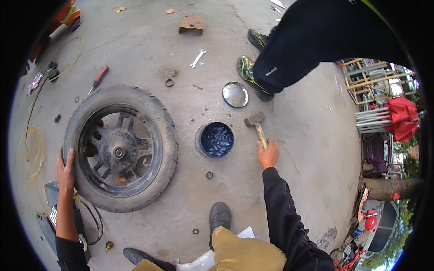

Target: The person removes a metal pin from a motorcycle wheel hub using a hammer, then applies grease to the hub and inserts a bearing. They tap the bearing into place with the hammer and continue assembling the wheel components on the ground.

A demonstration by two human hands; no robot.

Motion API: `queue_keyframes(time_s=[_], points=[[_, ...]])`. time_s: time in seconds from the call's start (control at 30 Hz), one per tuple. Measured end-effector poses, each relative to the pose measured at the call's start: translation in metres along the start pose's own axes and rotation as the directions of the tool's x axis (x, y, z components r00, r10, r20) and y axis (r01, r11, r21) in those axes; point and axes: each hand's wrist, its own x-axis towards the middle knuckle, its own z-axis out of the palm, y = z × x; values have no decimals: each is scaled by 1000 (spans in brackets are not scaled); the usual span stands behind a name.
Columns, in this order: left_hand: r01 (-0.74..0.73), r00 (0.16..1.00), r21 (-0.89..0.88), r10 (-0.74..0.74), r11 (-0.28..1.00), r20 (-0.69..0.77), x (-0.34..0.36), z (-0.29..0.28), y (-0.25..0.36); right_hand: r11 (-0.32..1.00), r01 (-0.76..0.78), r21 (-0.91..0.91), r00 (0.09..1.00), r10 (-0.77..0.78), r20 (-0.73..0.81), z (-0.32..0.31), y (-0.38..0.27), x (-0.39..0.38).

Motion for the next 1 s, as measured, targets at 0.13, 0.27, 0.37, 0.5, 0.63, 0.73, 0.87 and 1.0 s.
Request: queue_keyframes(time_s=[0.13, 0.27, 0.37, 0.5, 0.63, 0.73, 0.87, 1.0], points=[[-8, 1000, 48, 8, 999, 6, -6, -3, 24, 998, -53, 40, 978, 43, 206, 8, 6, 21], [-57, 998, 61, 57, 997, -1, -2, -1, 47, 978, -54, 200, 977, 10, 215, -29, 3, 20], [5, 1000, 78, -7, 997, 27, -1, 0, 58, 894, -137, 427, 974, 43, 222, -87, -21, -5], [1, 999, 45, -4, 999, 52, 1, -1, 65, 609, -166, 776, 902, -225, 369, -187, -107, -17], [-22, 997, 66, 17, 998, 80, 5, -4, 67, 415, -80, 906, 649, -669, 363, -259, -228, -3], [-26, 994, 75, 17, 997, 111, 7, -4, 66, 434, 27, 901, 450, -810, 377, -276, -310, -15], [-23, 995, 103, 13, 994, 97, 7, -5, 62, 343, -484, 805, 586, -556, 589, -252, -386, -96], [-17, 995, 77, 9, 997, 103, 8, -6, 60, 90, -708, 700, 624, -383, 681, -227, -403, -174]])
